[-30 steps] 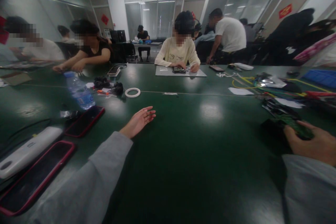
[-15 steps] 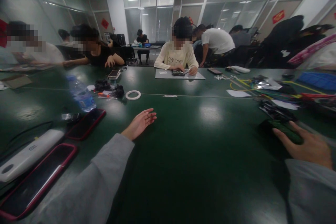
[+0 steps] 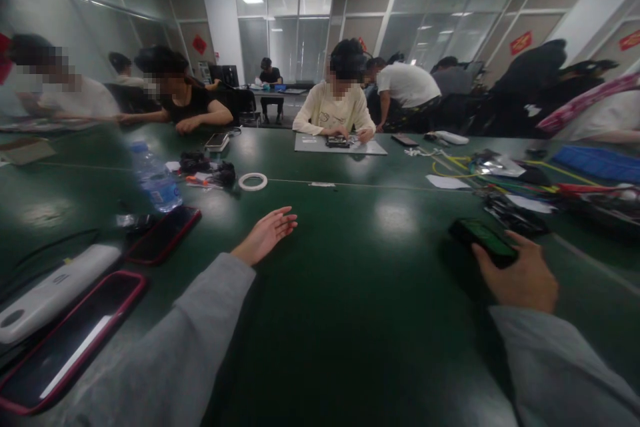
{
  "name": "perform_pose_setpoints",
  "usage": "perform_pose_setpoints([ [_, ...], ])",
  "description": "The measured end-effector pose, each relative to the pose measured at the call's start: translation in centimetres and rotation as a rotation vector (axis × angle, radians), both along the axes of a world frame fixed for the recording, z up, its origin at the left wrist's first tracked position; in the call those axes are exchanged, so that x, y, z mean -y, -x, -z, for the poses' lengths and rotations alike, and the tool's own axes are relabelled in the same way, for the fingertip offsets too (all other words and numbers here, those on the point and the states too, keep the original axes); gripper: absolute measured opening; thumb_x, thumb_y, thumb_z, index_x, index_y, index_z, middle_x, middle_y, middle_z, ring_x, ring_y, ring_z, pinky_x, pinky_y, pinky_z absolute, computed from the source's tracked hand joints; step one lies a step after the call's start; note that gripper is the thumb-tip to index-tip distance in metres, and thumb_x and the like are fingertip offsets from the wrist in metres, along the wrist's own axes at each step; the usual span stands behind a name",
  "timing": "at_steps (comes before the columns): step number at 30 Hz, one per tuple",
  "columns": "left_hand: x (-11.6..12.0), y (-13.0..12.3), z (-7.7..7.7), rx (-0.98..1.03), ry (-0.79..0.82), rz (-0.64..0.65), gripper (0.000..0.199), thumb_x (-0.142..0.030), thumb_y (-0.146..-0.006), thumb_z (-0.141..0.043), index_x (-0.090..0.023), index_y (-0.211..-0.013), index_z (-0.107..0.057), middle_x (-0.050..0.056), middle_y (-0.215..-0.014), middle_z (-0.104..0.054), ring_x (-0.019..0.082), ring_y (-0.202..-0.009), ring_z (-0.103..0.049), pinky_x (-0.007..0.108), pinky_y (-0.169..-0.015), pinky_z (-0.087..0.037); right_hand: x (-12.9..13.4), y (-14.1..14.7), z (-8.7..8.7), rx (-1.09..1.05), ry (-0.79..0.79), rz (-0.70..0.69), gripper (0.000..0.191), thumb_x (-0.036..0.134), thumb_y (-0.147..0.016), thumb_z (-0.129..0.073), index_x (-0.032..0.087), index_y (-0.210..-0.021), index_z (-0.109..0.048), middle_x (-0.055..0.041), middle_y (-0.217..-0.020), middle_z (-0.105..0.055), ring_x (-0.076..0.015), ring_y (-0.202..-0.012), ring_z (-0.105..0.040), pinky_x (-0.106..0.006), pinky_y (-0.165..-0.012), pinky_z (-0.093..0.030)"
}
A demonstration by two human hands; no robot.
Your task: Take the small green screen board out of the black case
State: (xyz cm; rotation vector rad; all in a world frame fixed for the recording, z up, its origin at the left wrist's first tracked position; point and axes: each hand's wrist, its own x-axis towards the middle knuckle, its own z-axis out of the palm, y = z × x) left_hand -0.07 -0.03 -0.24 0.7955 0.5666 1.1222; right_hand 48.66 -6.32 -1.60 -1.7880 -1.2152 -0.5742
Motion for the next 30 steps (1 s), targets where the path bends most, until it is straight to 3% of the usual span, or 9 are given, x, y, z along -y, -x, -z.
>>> perform_pose_setpoints([
  [3,0.1,0.0,-0.1,-0.003,0.012,-0.012,0.032,-0.024,-0.080,-0.060,-0.018,-0.112,-0.058,0.011,-0.111,-0.061,0.018,-0.098,-0.060,0.034,-0.091,-0.043,-1.2,8.5,-0.3,0.026,0.152,-0.138,0.077,0.069,-0.073,-0.055,0.015,-0.126,-0.045,-0.0228,-0.104,-0.054,-0.0291,-0.090,-0.058,-0.041,-0.067,-0.044],
  [8,0.4,-0.5,-0.5,-0.013,0.042,-0.057,0.044,-0.022,-0.075,-0.066,-0.028,-0.118,-0.055,0.006,-0.118,-0.057,0.015,-0.102,-0.057,0.031,-0.094,-0.041,-1.4,25.5,-1.4,0.158,0.140,-0.589,0.049,0.050,-0.087,-0.050,0.016,-0.121,-0.041,-0.0126,-0.111,-0.052,-0.0241,-0.098,-0.055,-0.038,-0.081,-0.048],
  [11,0.4,-0.6,-0.6,-0.026,0.027,-0.087,0.053,-0.019,-0.071,-0.069,-0.028,-0.120,-0.053,0.005,-0.113,-0.058,0.014,-0.094,-0.059,0.029,-0.086,-0.045,-1.1,31.5,-2.0,0.232,0.131,-0.808,0.033,0.038,-0.090,-0.048,0.017,-0.114,-0.043,-0.0096,-0.109,-0.052,-0.0209,-0.101,-0.053,-0.035,-0.086,-0.047],
  [14,0.3,-0.4,-0.7,-0.034,0.043,-0.099,0.050,-0.022,-0.071,-0.069,-0.025,-0.119,-0.054,0.006,-0.112,-0.059,0.014,-0.089,-0.060,0.027,-0.078,-0.048,-0.9,33.4,-2.2,0.237,0.142,-0.903,0.027,0.032,-0.089,-0.050,0.018,-0.112,-0.042,-0.0081,-0.110,-0.052,-0.0197,-0.103,-0.051,-0.034,-0.089,-0.046],
  [30,0.5,-0.3,-0.8,-0.037,-0.009,-0.110,0.039,-0.024,-0.075,-0.065,-0.021,-0.114,-0.057,0.006,-0.107,-0.061,0.014,-0.091,-0.059,0.025,-0.079,-0.047,-1.0,32.8,-2.3,0.231,0.259,-0.863,0.028,0.030,-0.088,-0.053,0.021,-0.114,-0.048,-0.0075,-0.111,-0.049,-0.0209,-0.102,-0.049,-0.035,-0.084,-0.049],
])
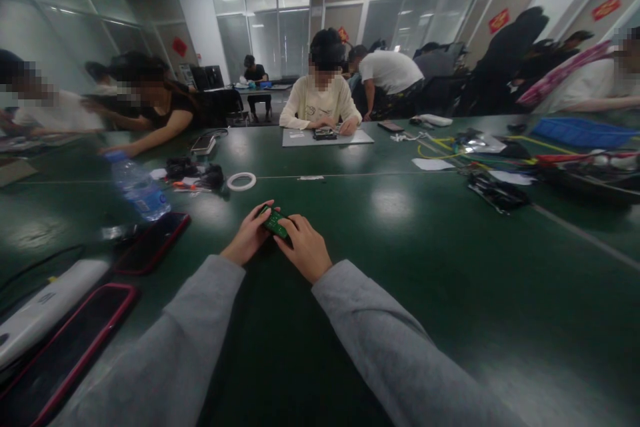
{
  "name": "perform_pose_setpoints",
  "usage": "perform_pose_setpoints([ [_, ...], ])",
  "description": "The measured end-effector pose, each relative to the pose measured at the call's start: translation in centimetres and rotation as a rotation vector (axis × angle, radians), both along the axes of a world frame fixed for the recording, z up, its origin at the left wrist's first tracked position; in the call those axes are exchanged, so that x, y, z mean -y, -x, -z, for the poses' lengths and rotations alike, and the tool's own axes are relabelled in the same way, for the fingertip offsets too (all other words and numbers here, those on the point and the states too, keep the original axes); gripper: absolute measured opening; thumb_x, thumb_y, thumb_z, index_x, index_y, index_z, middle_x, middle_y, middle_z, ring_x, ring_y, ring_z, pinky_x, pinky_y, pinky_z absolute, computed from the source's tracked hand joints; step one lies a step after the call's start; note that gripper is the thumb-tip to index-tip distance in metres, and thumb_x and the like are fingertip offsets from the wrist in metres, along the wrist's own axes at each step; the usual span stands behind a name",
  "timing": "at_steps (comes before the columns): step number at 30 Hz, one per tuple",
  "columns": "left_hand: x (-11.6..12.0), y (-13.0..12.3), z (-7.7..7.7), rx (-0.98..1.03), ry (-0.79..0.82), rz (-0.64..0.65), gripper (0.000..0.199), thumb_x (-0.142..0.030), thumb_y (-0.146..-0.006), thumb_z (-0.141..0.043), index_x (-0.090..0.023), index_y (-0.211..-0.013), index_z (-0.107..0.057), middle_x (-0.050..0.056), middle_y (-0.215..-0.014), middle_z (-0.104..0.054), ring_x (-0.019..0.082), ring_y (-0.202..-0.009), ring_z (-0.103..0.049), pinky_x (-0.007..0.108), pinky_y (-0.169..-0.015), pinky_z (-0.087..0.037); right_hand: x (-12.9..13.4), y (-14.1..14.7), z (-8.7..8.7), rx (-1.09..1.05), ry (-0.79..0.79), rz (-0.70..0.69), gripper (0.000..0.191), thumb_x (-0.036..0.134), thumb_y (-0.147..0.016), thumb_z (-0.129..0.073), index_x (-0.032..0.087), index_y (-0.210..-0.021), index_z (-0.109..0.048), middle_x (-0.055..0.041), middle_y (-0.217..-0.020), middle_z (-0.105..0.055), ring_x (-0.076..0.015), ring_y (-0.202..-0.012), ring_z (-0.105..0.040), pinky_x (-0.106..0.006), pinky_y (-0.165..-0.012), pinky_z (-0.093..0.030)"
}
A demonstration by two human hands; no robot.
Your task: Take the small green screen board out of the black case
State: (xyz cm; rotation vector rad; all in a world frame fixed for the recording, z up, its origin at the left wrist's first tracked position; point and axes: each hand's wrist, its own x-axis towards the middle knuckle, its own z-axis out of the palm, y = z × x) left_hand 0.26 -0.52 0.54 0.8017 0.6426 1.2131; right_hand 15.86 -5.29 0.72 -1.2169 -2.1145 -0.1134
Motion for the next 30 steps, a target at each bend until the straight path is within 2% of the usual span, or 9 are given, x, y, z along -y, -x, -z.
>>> perform_pose_setpoints([
  [12,-0.2,0.1,0.1,-0.017,-0.005,0.015,0.045,-0.023,-0.073,-0.067,-0.021,-0.117,-0.056,0.006,-0.108,-0.061,0.015,-0.093,-0.059,0.025,-0.078,-0.046,-0.2,-0.2,0.5,-0.023,0.011,0.025,0.024,0.031,-0.089,-0.051,0.019,-0.110,-0.049,-0.0086,-0.111,-0.048,-0.0213,-0.102,-0.050,-0.035,-0.083,-0.050],
  [17,-0.3,0.2,0.0,0.038,0.045,0.045,0.043,-0.030,-0.076,-0.063,-0.021,-0.117,-0.057,0.006,-0.106,-0.062,0.015,-0.091,-0.059,0.025,-0.076,-0.046,-0.3,-0.2,0.5,-0.025,0.033,0.040,0.024,0.031,-0.089,-0.052,0.020,-0.110,-0.050,-0.0077,-0.111,-0.047,-0.0205,-0.101,-0.050,-0.034,-0.083,-0.049],
  [23,-0.3,0.5,-0.5,0.153,0.104,0.078,0.043,-0.036,-0.080,-0.057,-0.021,-0.120,-0.055,0.007,-0.111,-0.061,0.018,-0.099,-0.057,0.030,-0.086,-0.045,-0.1,-0.4,0.3,-0.057,0.033,0.054,0.027,0.028,-0.086,-0.056,0.019,-0.111,-0.050,-0.0083,-0.111,-0.048,-0.0212,-0.102,-0.049,-0.034,-0.085,-0.047],
  [27,-0.3,0.7,-1.0,0.196,0.135,0.105,0.043,-0.042,-0.081,-0.054,-0.021,-0.119,-0.055,0.008,-0.105,-0.063,0.018,-0.096,-0.059,0.033,-0.088,-0.045,-0.4,-0.7,0.4,-0.260,0.049,0.038,0.026,0.032,-0.087,-0.055,0.019,-0.109,-0.053,-0.0093,-0.112,-0.050,-0.0218,-0.103,-0.050,-0.036,-0.088,-0.045],
  [30,-0.1,0.5,-1.1,0.202,0.097,0.137,0.041,-0.042,-0.082,-0.055,-0.020,-0.116,-0.055,0.008,-0.107,-0.063,0.018,-0.099,-0.059,0.033,-0.090,-0.043,-1.2,-1.0,0.6,-0.630,0.208,-0.029,0.031,0.042,-0.084,-0.058,0.017,-0.103,-0.057,-0.0080,-0.103,-0.056,-0.0200,-0.096,-0.054,-0.034,-0.085,-0.045],
])
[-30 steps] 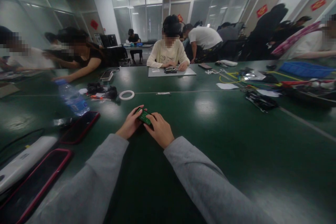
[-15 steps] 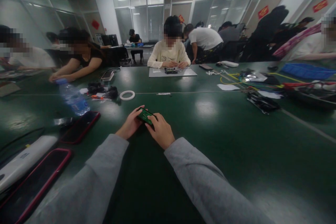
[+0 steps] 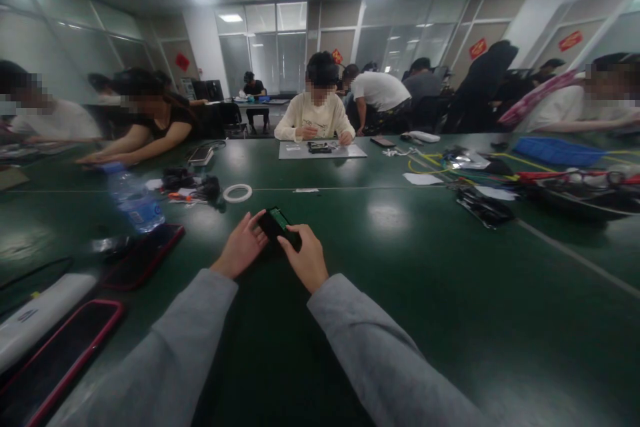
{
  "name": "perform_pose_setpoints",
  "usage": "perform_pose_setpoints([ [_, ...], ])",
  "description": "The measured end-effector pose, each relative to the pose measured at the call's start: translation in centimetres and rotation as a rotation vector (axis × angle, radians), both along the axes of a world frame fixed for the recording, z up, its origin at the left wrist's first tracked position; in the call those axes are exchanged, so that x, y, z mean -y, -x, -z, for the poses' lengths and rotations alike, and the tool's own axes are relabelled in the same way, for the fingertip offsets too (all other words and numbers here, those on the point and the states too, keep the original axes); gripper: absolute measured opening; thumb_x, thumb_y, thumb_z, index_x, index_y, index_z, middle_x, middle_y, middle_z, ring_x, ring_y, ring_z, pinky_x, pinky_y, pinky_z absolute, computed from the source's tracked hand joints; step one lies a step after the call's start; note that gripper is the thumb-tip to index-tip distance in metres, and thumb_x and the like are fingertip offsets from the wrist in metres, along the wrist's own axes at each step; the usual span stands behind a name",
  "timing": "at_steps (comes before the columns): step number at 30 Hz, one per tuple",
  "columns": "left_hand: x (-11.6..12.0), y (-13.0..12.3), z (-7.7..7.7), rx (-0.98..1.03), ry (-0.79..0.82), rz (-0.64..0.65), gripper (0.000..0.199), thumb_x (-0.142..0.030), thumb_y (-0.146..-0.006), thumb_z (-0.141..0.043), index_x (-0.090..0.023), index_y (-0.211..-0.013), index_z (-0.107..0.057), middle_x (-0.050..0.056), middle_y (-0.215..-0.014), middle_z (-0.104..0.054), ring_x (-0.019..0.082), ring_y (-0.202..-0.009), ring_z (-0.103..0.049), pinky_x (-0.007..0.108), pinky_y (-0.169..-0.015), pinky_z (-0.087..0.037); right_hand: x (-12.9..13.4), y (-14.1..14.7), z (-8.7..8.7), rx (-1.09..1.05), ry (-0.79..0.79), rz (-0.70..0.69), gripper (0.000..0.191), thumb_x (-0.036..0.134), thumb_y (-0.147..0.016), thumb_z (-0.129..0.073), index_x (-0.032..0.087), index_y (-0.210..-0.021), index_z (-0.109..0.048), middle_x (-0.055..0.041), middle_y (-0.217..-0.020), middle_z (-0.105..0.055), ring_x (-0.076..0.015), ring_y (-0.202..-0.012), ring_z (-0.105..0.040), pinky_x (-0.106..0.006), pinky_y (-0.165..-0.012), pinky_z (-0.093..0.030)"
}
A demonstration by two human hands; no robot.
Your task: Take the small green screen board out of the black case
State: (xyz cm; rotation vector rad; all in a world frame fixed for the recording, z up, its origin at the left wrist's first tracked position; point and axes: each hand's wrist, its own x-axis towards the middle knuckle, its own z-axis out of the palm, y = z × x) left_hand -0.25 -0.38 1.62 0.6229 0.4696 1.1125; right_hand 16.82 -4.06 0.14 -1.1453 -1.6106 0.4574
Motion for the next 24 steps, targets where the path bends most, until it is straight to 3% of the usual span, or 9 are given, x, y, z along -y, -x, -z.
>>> perform_pose_setpoints([
  [6,0.6,-1.0,0.8,-0.152,-0.120,0.081,0.037,-0.018,-0.073,-0.068,-0.017,-0.108,-0.059,0.007,-0.111,-0.062,0.015,-0.097,-0.059,0.030,-0.092,-0.042,-0.8,0.0,-0.1,-0.827,0.501,-0.203,0.044,0.053,-0.070,-0.070,0.016,-0.090,-0.059,-0.0026,-0.084,-0.059,-0.0128,-0.074,-0.056,-0.022,-0.061,-0.049],
  [10,0.6,-1.2,1.3,-0.177,-0.125,0.052,0.046,-0.010,-0.067,-0.071,-0.017,-0.111,-0.057,0.007,-0.107,-0.063,0.014,-0.096,-0.060,0.030,-0.091,-0.043,-0.9,0.0,-0.6,-1.101,0.713,-0.297,0.035,0.042,-0.074,-0.071,0.015,-0.092,-0.059,-0.0055,-0.088,-0.060,-0.0145,-0.078,-0.058,-0.025,-0.064,-0.052],
  [14,0.4,-1.1,1.6,-0.169,-0.135,0.008,0.049,-0.010,-0.066,-0.072,-0.016,-0.111,-0.055,0.007,-0.102,-0.064,0.014,-0.094,-0.061,0.029,-0.087,-0.044,-1.0,-0.2,-0.9,-1.152,0.792,-0.365,0.026,0.036,-0.086,-0.059,0.012,-0.096,-0.058,-0.0101,-0.096,-0.060,-0.0181,-0.086,-0.060,-0.029,-0.072,-0.055],
  [20,0.6,-1.3,1.2,-0.215,-0.113,-0.054,0.046,-0.011,-0.063,-0.074,-0.013,-0.106,-0.056,0.006,-0.097,-0.065,0.013,-0.086,-0.062,0.025,-0.082,-0.046,-1.0,0.0,-0.5,-1.096,0.750,-0.426,0.025,0.036,-0.085,-0.060,0.014,-0.096,-0.057,-0.0088,-0.096,-0.060,-0.0184,-0.086,-0.059,-0.035,-0.076,-0.054],
  [24,0.8,-1.4,0.9,-0.262,-0.106,-0.114,0.042,-0.016,-0.065,-0.074,-0.012,-0.103,-0.057,0.006,-0.096,-0.064,0.012,-0.084,-0.062,0.026,-0.082,-0.046,-1.2,0.3,0.5,-0.944,0.668,-0.370,0.031,0.041,-0.076,-0.067,0.015,-0.092,-0.058,-0.0039,-0.088,-0.059,-0.0136,-0.077,-0.057,-0.025,-0.066,-0.050],
])
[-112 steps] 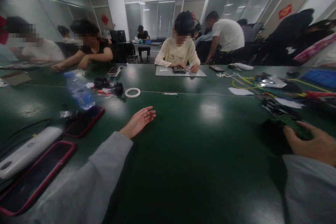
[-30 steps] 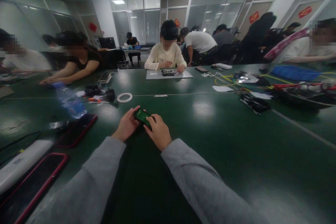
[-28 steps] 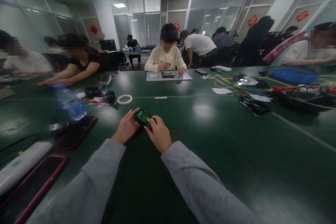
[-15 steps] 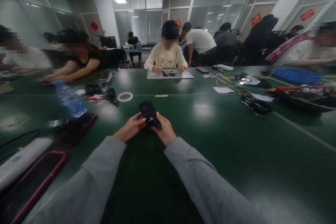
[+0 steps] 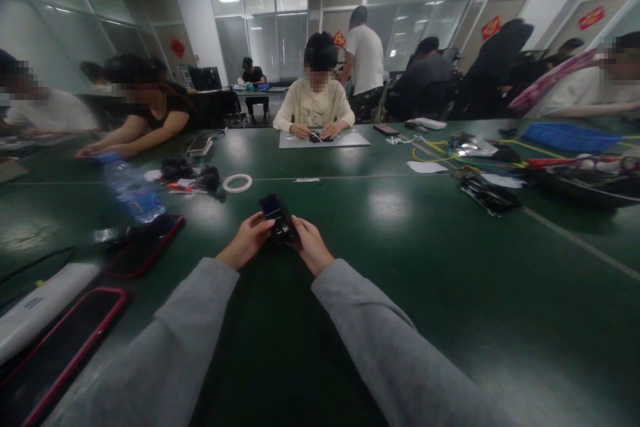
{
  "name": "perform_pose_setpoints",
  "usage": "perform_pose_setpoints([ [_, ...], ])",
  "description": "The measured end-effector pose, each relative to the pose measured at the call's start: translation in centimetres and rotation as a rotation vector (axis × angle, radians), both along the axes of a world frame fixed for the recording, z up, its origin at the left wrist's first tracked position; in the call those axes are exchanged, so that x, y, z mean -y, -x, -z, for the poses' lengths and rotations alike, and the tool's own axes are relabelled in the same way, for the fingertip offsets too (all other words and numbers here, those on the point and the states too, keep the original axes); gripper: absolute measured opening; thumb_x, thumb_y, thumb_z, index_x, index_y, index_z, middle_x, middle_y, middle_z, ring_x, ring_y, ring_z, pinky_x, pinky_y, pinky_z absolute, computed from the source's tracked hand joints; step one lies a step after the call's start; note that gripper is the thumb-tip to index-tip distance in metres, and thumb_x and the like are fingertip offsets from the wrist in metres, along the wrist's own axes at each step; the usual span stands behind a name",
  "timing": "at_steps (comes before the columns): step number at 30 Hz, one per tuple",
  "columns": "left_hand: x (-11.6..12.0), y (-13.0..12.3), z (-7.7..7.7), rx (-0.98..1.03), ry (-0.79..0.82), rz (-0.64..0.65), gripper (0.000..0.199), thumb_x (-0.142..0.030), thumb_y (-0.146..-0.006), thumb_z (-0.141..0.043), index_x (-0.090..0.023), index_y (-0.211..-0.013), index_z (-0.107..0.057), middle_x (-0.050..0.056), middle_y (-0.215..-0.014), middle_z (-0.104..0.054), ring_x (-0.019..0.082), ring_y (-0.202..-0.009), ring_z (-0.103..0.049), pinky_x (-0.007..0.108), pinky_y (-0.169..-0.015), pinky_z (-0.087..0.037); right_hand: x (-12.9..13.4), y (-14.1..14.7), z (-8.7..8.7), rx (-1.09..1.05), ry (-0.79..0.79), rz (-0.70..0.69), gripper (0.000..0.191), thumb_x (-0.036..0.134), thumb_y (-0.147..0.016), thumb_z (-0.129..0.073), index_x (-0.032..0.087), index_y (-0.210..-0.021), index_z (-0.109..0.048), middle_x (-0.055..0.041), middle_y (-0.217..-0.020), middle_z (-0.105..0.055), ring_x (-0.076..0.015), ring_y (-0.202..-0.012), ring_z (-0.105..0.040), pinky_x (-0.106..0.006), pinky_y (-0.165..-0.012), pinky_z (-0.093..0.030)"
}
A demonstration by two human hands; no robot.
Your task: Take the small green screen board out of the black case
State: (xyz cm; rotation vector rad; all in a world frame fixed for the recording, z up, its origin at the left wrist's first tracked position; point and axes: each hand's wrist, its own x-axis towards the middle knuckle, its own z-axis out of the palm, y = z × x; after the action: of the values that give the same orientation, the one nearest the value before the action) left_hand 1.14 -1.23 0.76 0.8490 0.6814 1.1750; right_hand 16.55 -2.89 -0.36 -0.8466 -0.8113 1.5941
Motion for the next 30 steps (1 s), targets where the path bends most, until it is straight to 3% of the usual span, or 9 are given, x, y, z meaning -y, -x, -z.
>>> perform_pose_setpoints([
  [6,-0.1,0.3,0.1,-0.094,-0.035,-0.011,0.047,-0.022,-0.065,-0.075,-0.012,-0.107,-0.056,0.009,-0.099,-0.065,0.015,-0.087,-0.062,0.031,-0.087,-0.045,0.3,0.7,0.4,0.113,-0.106,0.114,0.042,0.051,-0.072,-0.067,0.016,-0.096,-0.061,-0.0024,-0.092,-0.060,-0.0120,-0.082,-0.055,-0.021,-0.072,-0.046],
  [15,-0.1,0.4,0.1,-0.133,-0.048,-0.022,0.060,-0.023,-0.061,-0.078,-0.015,-0.115,-0.052,0.009,-0.095,-0.066,0.018,-0.087,-0.063,0.038,-0.091,-0.044,0.6,0.0,-0.6,0.044,-0.069,0.031,0.051,0.040,-0.071,-0.073,0.019,-0.115,-0.057,-0.0057,-0.108,-0.058,-0.0150,-0.093,-0.057,-0.026,-0.080,-0.049],
  [30,-0.4,1.1,0.5,-0.211,-0.109,-0.038,0.059,-0.027,-0.061,-0.078,-0.014,-0.113,-0.053,0.002,-0.077,-0.062,0.014,-0.075,-0.060,0.033,-0.081,-0.045,0.7,0.0,-0.9,0.051,-0.085,-0.034,0.050,0.034,-0.070,-0.075,0.016,-0.114,-0.057,-0.0064,-0.113,-0.056,-0.0155,-0.096,-0.057,-0.022,-0.079,-0.048],
])
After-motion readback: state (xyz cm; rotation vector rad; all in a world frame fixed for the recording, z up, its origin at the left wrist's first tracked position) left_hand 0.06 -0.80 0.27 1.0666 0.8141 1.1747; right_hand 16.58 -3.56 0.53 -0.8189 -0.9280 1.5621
